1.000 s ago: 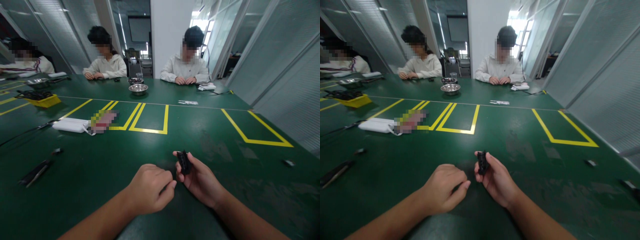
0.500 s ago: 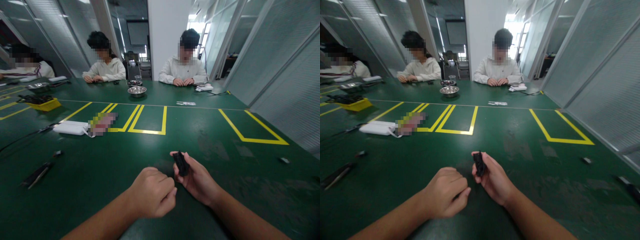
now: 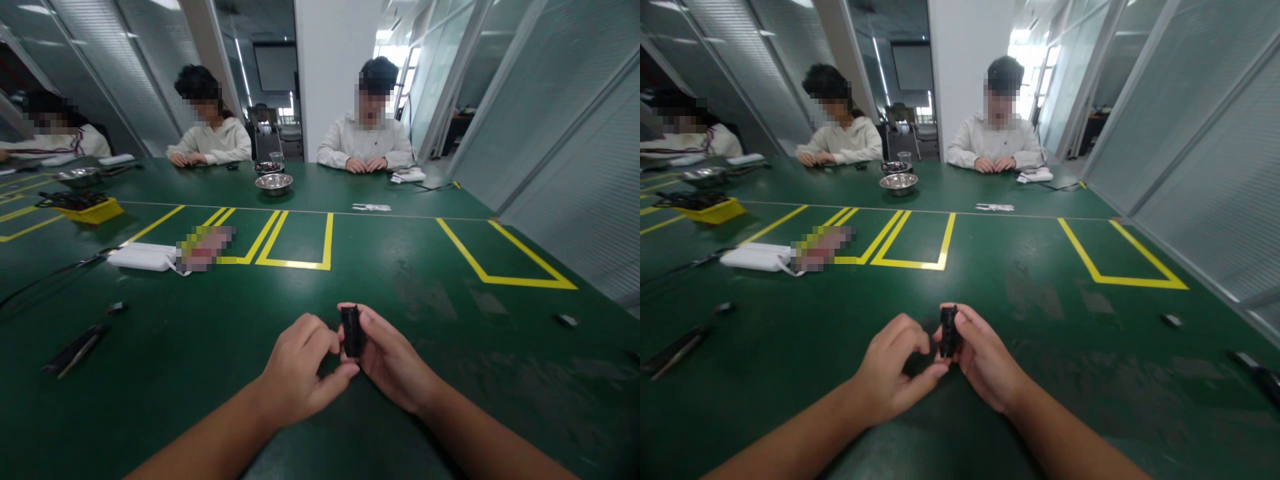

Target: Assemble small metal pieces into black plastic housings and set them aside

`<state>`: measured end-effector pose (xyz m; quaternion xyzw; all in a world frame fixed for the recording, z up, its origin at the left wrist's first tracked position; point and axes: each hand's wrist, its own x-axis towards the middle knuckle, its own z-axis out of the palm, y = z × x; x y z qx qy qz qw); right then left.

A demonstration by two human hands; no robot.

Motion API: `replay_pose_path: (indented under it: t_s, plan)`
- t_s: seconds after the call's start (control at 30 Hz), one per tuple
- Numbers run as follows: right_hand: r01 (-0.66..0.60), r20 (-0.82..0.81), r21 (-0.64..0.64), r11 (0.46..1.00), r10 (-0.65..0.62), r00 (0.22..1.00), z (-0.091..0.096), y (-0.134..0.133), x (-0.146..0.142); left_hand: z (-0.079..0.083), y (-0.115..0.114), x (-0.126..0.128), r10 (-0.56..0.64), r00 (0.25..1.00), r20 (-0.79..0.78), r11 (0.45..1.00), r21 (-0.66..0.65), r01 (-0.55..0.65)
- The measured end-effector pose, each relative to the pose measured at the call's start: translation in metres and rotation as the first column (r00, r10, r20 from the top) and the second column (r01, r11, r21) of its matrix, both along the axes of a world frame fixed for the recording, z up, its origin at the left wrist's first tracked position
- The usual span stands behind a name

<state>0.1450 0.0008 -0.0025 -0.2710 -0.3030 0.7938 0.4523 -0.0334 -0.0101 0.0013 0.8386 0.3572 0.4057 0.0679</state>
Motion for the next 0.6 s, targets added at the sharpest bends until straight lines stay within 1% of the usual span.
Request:
replay_pose_path:
  t_s: [0.07, 0.13, 0.27, 0.37, 0.43, 0.6]
  plan:
    - [-0.008, -0.007, 0.005, 1.0, 0.008, 1.0, 0.002, -0.001, -0.001, 0.0, 0.002, -0.001, 0.038, 0.999, 0.027, 0.999, -0.019, -0.037]
    - [-0.019, 0.004, 0.018, 1.0, 0.019, 1.0, 0.003, -0.002, -0.001, 0.0, 0.005, -0.003, 0.053, 0.999, -0.003, 0.997, -0.064, -0.053]
    - [-0.028, 0.031, 0.051, 0.998, 0.027, 0.999, 0.002, -0.002, -0.001, -0.001, 0.014, -0.007, 0.009, 0.998, -0.064, 0.982, -0.186, -0.02]
    - [-0.033, 0.033, 0.073, 0.997, 0.031, 0.999, 0.002, -0.002, -0.002, -0.002, 0.017, -0.008, -0.029, 0.999, -0.043, 0.972, -0.234, 0.018]
    - [-0.037, 0.039, 0.077, 0.996, 0.034, 0.999, 0.003, -0.002, -0.002, -0.002, 0.017, -0.008, -0.051, 0.999, -0.013, 0.971, -0.236, 0.046]
    - [-0.053, 0.074, 0.103, 0.993, 0.046, 0.996, 0.004, -0.003, -0.004, -0.003, 0.015, -0.005, -0.09, 0.994, 0.056, 0.978, -0.184, 0.099]
